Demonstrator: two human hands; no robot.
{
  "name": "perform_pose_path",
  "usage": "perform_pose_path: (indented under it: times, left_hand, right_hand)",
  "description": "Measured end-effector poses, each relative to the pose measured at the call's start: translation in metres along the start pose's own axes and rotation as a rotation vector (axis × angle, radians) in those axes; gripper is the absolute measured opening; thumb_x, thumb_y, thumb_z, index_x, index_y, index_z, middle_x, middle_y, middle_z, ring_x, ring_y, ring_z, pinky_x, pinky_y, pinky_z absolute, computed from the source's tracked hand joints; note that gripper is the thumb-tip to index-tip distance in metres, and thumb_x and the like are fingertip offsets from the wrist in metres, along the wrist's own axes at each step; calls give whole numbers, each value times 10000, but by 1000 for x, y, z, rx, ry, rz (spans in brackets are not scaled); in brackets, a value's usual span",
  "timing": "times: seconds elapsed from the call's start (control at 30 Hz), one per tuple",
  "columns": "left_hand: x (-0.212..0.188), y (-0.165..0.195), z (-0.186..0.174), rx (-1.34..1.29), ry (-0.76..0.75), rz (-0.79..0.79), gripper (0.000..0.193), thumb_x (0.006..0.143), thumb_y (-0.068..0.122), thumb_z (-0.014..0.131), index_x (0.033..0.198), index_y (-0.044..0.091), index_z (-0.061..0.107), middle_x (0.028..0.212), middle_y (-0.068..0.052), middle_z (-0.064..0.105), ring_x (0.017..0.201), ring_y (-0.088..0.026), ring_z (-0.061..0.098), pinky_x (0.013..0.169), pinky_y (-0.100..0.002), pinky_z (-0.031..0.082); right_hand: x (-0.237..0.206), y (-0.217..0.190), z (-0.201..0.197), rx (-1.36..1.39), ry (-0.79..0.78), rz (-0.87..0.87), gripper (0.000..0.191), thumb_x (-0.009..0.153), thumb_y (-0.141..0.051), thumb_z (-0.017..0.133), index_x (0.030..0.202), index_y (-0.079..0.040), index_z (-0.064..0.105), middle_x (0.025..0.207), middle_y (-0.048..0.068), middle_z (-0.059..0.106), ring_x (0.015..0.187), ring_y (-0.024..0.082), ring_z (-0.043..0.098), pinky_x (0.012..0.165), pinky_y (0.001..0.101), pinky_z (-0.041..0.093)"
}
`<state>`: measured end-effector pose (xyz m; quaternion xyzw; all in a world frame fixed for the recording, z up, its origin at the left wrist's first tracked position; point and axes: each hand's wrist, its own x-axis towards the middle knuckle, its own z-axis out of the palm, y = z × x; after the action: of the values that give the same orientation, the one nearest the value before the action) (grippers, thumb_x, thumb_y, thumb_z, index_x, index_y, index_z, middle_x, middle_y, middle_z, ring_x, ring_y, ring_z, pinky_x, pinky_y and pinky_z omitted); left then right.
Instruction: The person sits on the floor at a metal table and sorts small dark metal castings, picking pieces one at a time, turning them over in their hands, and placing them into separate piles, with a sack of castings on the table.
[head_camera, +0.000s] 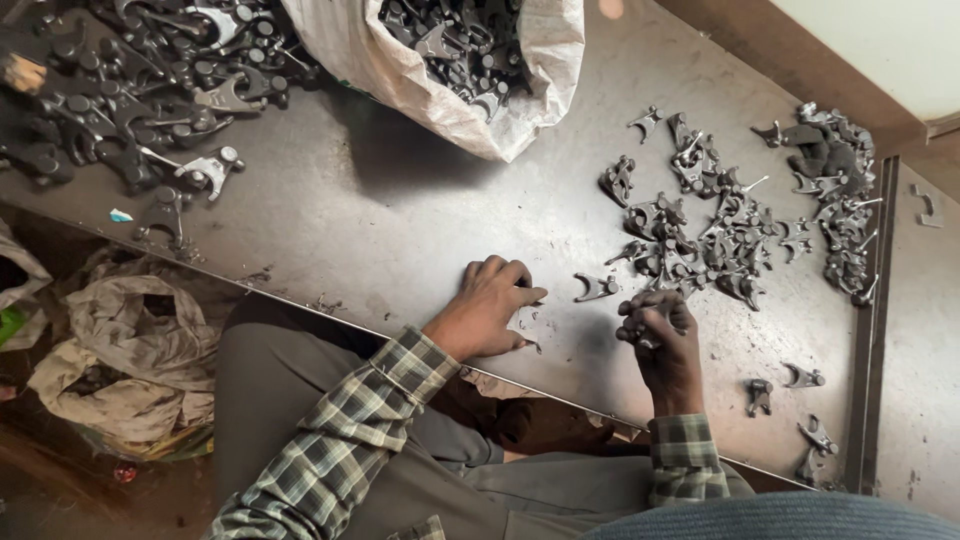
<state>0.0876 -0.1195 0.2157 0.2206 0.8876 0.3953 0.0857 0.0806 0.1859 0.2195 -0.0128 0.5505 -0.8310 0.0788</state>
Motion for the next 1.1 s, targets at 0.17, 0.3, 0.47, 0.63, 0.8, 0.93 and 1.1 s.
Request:
perform_pose_path:
  times: [0.17, 0.3, 0.47, 0.63, 0.8, 0.93, 1.1]
  left_hand:
    - [-2, -1, 2, -15, 54, 33, 672, 625, 259, 911, 1261, 163, 715, 1269, -53, 561, 1260, -276, 432, 1125, -472, 292]
    - [-1, -1, 4, -8, 59, 29, 663, 625, 258, 908, 1254, 167, 721, 1267, -55, 563, 1260, -279, 434, 1107, -471, 304]
    - [0, 0, 5, -1, 56, 31, 679, 618, 258, 915, 1261, 164, 717, 1266, -52, 563, 1261, -275, 433, 1116, -472, 298]
    - [4, 2, 5, 19, 10, -1, 703, 628, 268, 917, 1290, 171, 699, 1290, -52, 549, 1281, -273, 418, 1139, -473, 278]
    - [5, 4, 4, 18, -36, -49, 710, 646, 274, 917, 1310, 175, 684, 1315, -49, 533, 1303, -269, 401, 1157, -474, 255]
    - [4, 6, 3, -3, -11, -43, 719, 624, 262, 924, 1299, 172, 693, 1310, -44, 540, 1301, -270, 404, 1152, -464, 264]
    - [1, 7, 5, -11, 11, -28, 710, 614, 262, 922, 1284, 172, 704, 1297, -42, 549, 1289, -271, 417, 1142, -464, 278]
  right_hand:
    - [9, 6, 20, -1136, 233, -152, 276, 934, -157, 794, 1181, -56, 724, 1058, 143, 703, 875, 225, 687, 713, 334, 542]
    - [13, 2, 45, -1523, 32, -461, 355, 846, -143, 813, 1198, -111, 774, 1251, 150, 705, 1075, 275, 680, 862, 370, 579]
    - [5, -7, 57, -1471, 8, -278, 319, 823, -165, 824, 1133, -103, 781, 1192, 112, 717, 1037, 260, 716, 885, 360, 591]
    - [-16, -2, 66, -1428, -38, -214, 320, 812, -179, 823, 1118, -95, 779, 1162, 116, 705, 963, 234, 737, 816, 330, 612]
    - [-25, 5, 83, -1399, -62, -201, 320, 800, -172, 822, 1108, -97, 778, 1154, 115, 702, 918, 229, 746, 774, 323, 617]
    - [-25, 6, 92, -1389, -41, -231, 315, 785, -156, 832, 1089, -93, 782, 1118, 119, 707, 914, 244, 740, 757, 329, 608]
    - [-24, 8, 95, -1366, -28, -226, 315, 787, -156, 822, 1093, -99, 780, 1118, 117, 707, 906, 247, 743, 764, 336, 605]
